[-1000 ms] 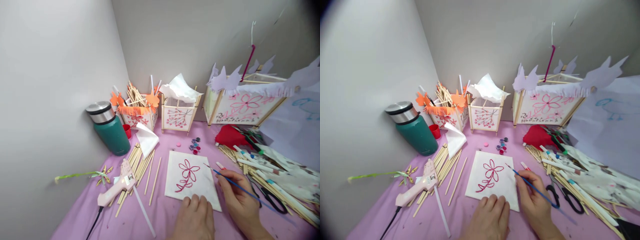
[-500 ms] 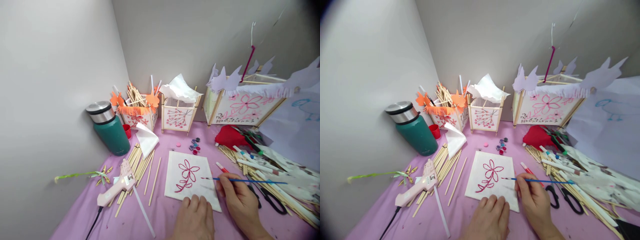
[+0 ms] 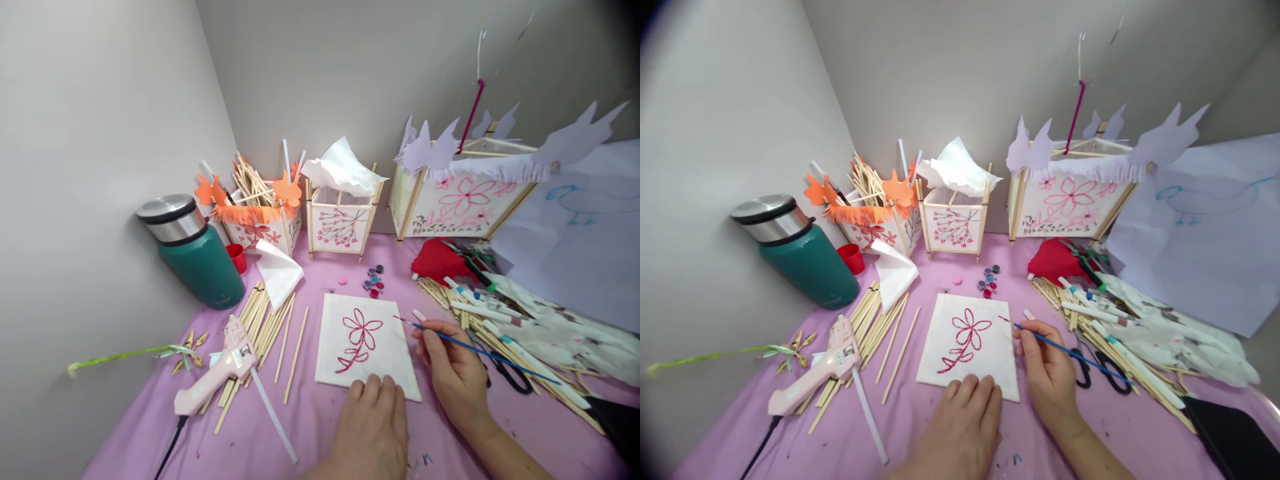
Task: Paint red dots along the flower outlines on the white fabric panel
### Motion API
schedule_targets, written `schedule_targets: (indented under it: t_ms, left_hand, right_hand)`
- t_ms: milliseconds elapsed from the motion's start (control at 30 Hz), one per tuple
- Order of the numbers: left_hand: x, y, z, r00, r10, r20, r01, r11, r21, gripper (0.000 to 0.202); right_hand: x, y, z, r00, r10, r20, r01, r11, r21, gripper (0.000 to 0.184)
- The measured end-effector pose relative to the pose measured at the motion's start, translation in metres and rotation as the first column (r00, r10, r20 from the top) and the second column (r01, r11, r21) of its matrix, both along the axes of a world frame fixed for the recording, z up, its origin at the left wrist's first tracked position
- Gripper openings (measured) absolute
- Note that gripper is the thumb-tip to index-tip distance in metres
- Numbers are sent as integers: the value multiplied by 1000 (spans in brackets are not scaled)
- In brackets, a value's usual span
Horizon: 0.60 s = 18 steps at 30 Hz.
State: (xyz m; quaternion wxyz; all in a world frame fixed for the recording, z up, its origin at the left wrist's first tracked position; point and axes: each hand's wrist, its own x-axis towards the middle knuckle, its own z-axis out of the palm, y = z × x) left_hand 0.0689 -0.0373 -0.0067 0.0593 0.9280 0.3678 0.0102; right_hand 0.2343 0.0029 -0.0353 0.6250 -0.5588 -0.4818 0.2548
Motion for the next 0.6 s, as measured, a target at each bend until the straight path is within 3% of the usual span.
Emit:
schedule_targets:
  t_ms: [233, 367, 600]
  left_hand:
    - [-1, -4, 1, 1000, 16, 0, -16, 998, 58, 43]
    - [-2, -8, -2, 999, 24, 36, -28, 993, 118, 42]
    - [-3, -8, -10, 998, -8, 64, -3, 985, 171, 41]
  right_hand:
    - [-2, -1, 0, 997, -20, 81, 21, 1000, -7, 14]
    - [-2, -5, 5, 970, -61, 236, 51, 997, 50, 11]
    - [-3, -9, 12, 918, -8, 396, -37, 994, 106, 12]
